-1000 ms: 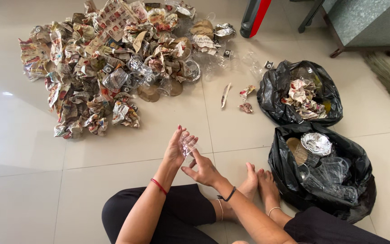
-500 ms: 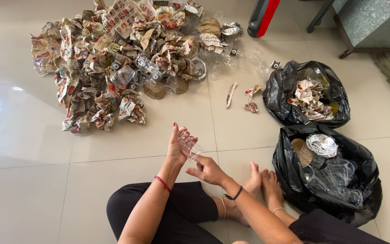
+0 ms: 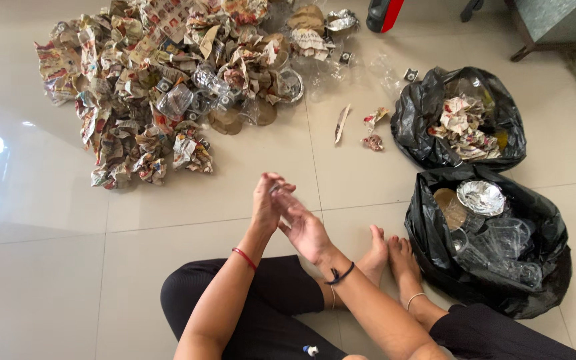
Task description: The person sits on the floor and sorts recyclable materials by hand. They pick up newspaper sheets, flatten them, and place them into a black trash bag. They also pick up clear plastic cups, crush them, and place them into the same bag. Finally, they handle aluminum foil containers, flattening them before adding them to the bag.
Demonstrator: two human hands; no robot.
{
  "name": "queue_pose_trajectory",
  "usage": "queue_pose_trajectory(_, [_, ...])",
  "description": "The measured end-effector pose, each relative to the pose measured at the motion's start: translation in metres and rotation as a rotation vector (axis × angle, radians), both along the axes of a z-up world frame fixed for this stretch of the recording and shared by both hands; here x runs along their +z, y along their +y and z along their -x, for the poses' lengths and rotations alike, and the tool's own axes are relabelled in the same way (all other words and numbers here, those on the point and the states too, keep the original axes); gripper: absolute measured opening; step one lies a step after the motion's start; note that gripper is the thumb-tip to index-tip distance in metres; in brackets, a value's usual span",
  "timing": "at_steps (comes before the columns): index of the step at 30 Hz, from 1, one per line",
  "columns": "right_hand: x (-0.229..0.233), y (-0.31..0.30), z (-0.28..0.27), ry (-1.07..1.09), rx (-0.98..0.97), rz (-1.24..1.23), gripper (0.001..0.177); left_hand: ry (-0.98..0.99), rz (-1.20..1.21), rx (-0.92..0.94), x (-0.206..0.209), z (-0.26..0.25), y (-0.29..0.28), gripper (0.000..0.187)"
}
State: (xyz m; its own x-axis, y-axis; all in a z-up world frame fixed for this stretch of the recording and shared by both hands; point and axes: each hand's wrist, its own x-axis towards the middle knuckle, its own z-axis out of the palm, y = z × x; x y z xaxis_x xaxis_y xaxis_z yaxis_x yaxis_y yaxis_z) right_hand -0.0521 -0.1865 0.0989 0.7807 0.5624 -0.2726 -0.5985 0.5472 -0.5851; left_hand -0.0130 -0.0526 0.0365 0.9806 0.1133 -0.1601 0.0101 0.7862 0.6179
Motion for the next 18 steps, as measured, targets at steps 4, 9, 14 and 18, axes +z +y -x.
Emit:
queue_pose_trajectory(4, [-0.009, -0.004, -0.006, -0.033, -0.055, 0.127, 0.056, 0.260, -0.111, -0.044, 0.004, -0.005, -0.007, 0.033])
queue_pose_trajectory(9, [-0.035, -0.010, 0.006, -0.543, -0.036, 0.450, 0.057, 0.286, 0.038, -0.016, 0.008, 0.003, -0.016, 0.031])
queue_pose_trajectory(14, [-0.043, -0.030, 0.016, -0.686, 0.081, 0.510, 0.057, 0.124, 0.155, 0.031, 0.013, 0.021, -0.030, 0.029])
queue_pose_trajectory(18, [-0.033, -0.051, 0.011, -0.909, 0.196, 0.675, 0.059, 0.109, 0.164, 0.053, 0.032, 0.032, -0.037, 0.040])
